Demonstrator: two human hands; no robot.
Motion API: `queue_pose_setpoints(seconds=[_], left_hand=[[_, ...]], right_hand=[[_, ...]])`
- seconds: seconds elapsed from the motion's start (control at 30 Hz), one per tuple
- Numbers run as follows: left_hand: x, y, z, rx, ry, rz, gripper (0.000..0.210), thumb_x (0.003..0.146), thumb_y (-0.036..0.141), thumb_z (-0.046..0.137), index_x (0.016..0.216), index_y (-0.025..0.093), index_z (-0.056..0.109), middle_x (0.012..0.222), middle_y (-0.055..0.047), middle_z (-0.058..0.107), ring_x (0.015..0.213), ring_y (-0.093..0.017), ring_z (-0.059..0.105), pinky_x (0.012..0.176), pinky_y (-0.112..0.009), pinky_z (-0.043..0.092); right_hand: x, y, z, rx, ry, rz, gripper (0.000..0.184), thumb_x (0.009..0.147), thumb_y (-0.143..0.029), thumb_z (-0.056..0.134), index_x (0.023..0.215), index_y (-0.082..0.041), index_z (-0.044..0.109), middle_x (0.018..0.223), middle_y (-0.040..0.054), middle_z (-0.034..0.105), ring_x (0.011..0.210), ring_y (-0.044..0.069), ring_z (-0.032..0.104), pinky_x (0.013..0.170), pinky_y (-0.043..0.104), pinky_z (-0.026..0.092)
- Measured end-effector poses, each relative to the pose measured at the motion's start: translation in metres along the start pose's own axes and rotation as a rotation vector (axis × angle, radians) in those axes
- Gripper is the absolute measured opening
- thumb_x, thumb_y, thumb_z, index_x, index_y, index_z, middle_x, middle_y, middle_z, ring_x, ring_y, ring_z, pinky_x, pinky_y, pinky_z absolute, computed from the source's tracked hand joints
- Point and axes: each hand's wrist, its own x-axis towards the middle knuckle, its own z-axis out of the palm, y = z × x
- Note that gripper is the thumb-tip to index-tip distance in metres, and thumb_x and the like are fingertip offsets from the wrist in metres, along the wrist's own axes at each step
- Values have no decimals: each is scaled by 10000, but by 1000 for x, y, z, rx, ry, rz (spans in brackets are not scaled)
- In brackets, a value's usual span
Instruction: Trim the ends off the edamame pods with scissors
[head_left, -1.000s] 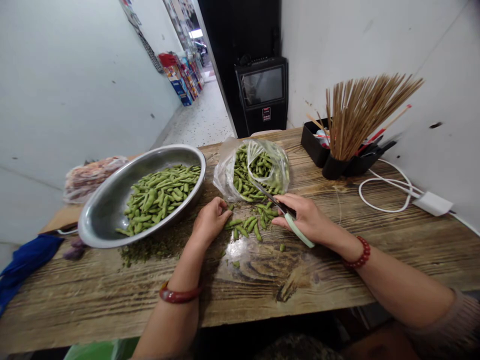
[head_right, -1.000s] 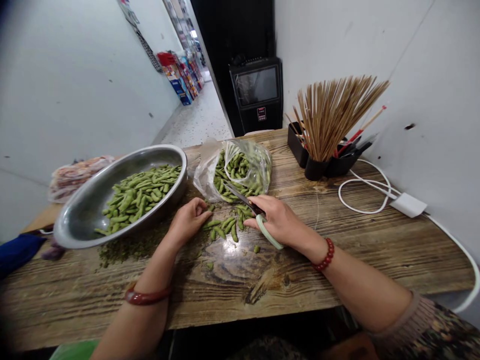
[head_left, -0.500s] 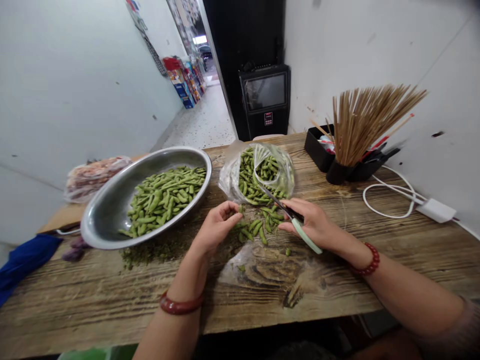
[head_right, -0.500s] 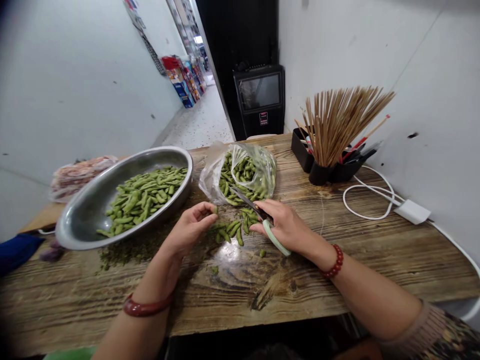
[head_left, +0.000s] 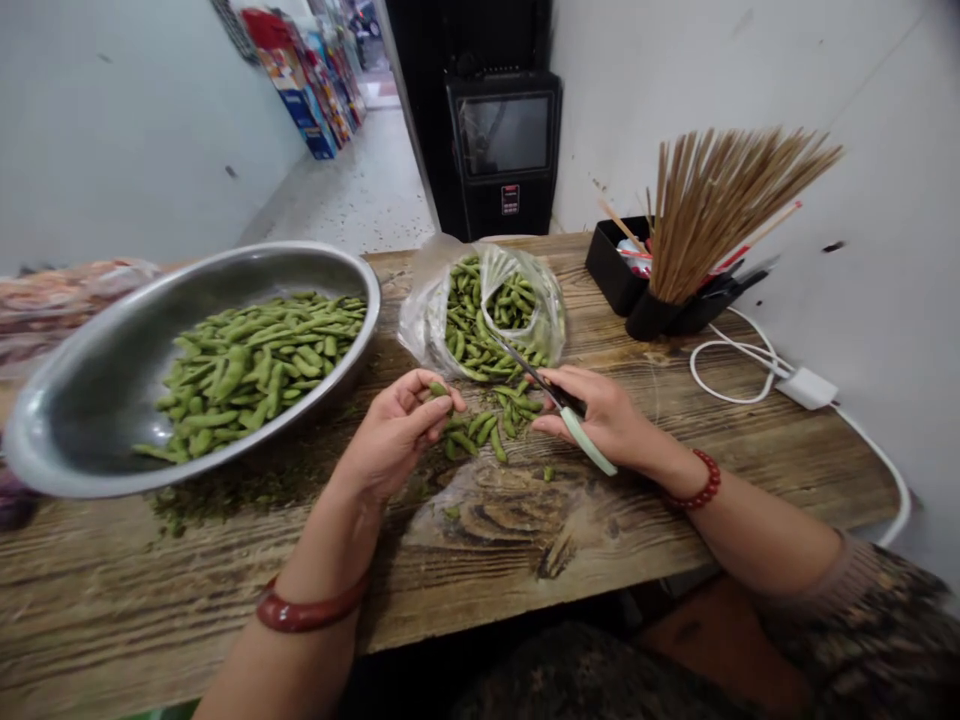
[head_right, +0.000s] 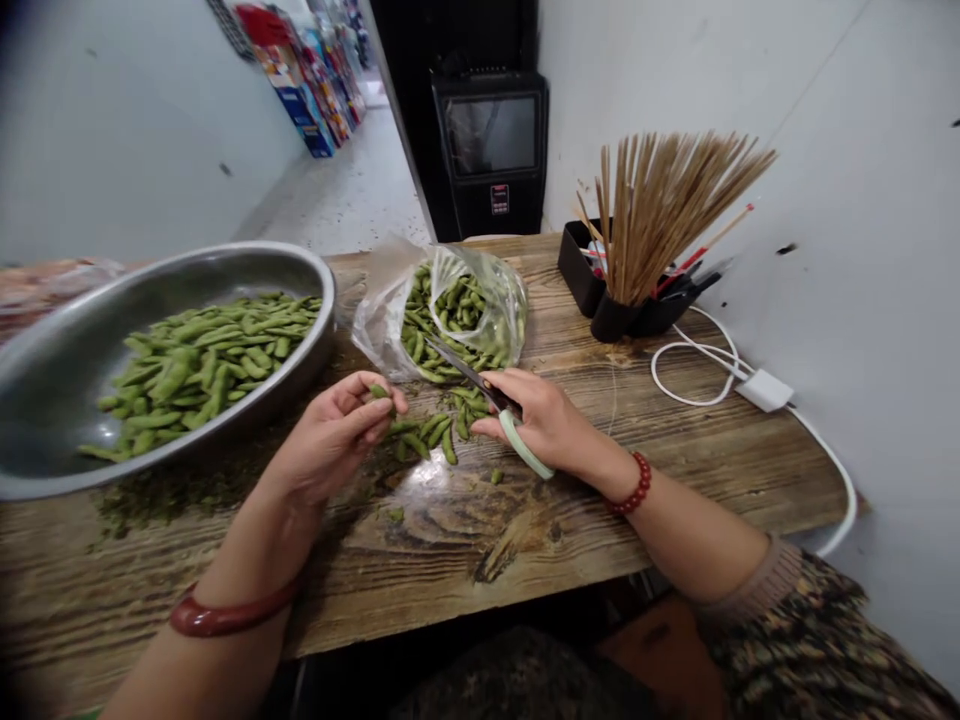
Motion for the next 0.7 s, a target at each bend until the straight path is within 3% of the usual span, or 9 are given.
queue_pose_setpoints(seconds=[0.13, 0.3, 0.53, 0.7], left_hand=[[1, -2, 2, -28, -40, -33, 198, 773, 288, 672, 913, 162, 614, 747, -18, 638, 465, -37, 382, 402, -153, 226], [0, -6, 8, 30, -9, -24, 188, 752, 313, 693, 829, 144, 661, 690, -2, 608, 474, -37, 392, 423, -161, 266], [-5, -7, 14, -3, -84, -69, 211, 735, 309, 705, 820, 150, 594, 726, -19, 659, 414, -24, 397, 395, -155, 262], [-6, -9, 15, 11, -26, -67, 231, 678, 285, 749, 812, 158, 610, 621, 33, 576, 387, -15, 373, 362, -138, 245]], right_hand=[[2, 2, -1, 19, -4, 21, 416, 816, -355, 674, 1158, -139, 574, 827, 37, 604, 747, 162, 572, 704, 294, 474], [2, 2, 0, 18, 1, 8, 424, 813, -354, 678, 1165, -144, 567, 829, 35, 606, 744, 161, 568, 700, 298, 479], [-1, -7, 2, 60, -95, -23, 428, 812, -333, 680, 1179, -145, 565, 824, 52, 611, 732, 171, 565, 671, 302, 484], [-3, -5, 6, 64, -112, -50, 479, 801, -350, 691, 1207, -144, 543, 892, 76, 621, 796, 190, 575, 728, 329, 496]])
